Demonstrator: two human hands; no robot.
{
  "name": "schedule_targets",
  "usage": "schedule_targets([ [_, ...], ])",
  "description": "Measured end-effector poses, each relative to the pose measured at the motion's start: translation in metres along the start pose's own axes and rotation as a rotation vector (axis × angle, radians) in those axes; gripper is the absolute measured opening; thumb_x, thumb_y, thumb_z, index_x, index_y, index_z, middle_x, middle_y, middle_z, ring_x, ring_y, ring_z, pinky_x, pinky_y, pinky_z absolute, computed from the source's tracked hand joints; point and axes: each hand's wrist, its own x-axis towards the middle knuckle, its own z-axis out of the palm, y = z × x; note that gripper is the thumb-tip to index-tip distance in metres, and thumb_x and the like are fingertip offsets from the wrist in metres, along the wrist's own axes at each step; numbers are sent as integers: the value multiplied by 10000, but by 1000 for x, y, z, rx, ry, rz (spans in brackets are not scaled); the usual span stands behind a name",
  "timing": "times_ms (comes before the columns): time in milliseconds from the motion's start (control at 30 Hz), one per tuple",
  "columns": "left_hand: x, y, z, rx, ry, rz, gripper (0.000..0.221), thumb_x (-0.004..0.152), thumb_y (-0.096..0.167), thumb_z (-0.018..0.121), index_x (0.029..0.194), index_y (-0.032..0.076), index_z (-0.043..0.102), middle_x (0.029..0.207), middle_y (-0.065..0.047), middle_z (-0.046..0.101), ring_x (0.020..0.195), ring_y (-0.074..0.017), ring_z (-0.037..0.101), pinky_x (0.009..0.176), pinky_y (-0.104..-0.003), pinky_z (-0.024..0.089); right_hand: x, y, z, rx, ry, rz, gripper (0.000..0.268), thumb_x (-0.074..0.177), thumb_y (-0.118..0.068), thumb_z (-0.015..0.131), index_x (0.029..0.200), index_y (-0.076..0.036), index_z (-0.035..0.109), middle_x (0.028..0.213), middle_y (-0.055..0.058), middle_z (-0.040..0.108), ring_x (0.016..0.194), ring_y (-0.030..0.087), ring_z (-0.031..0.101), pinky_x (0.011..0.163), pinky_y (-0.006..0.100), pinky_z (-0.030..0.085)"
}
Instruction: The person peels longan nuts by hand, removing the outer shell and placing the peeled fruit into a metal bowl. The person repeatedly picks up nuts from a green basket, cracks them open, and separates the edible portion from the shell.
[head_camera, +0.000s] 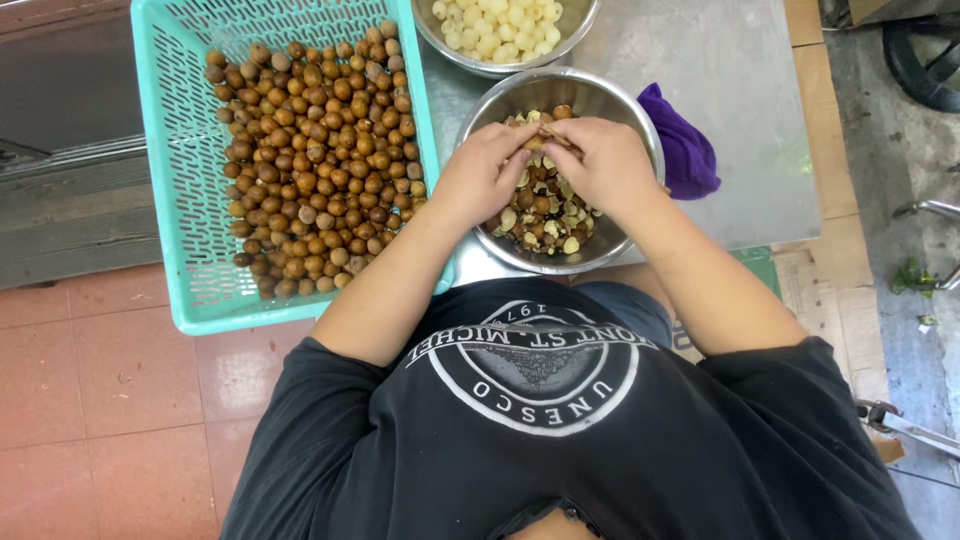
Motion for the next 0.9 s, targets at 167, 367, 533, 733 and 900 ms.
schedule_targets([
  [167,1,3,1,48,62,2,308,961,56,645,1267,26,673,1054,-167,704,1013,-365,663,914,-440,532,8,-9,5,-81,67,-127,137,922,-99,745,1051,-65,714,1057,124,733,923,317,715,790,389,577],
  [367,-1,-1,1,-23,107,-13,270,987,70,644,1251,37,690,1156,-163,726,1075,-347,692,956,-407,555,5,0,22,-38,127,-60,140,981,-31,672,1110,-24,620,1055,162,679,935,363,679,797,428,553],
  [533,-5,-11,12,-280,125,-93,283,1013,68,668,1293,61,703,1225,-123,736,1121,-251,713,983,-336,559,0,14,38,198,214,142,110,1039,-22,601,1138,14,567,1016,188,673,909,352,683,814,423,542],
  [733,-2,-36,29,-958,219,-249,379,1033,11,648,1410,25,604,1319,-73,679,1125,-126,654,995,-270,551,-7,22,46,198,142,270,103,1025,-57,624,1084,12,578,960,210,688,886,384,691,785,435,536],
  [900,2,-41,24,-861,283,-191,404,985,-1,712,1378,10,622,1293,-86,679,1170,-131,657,1038,-266,549,-4,14,31,-79,-70,366,248,999,-222,668,1137,-21,625,965,239,719,907,431,690,787,488,529],
])
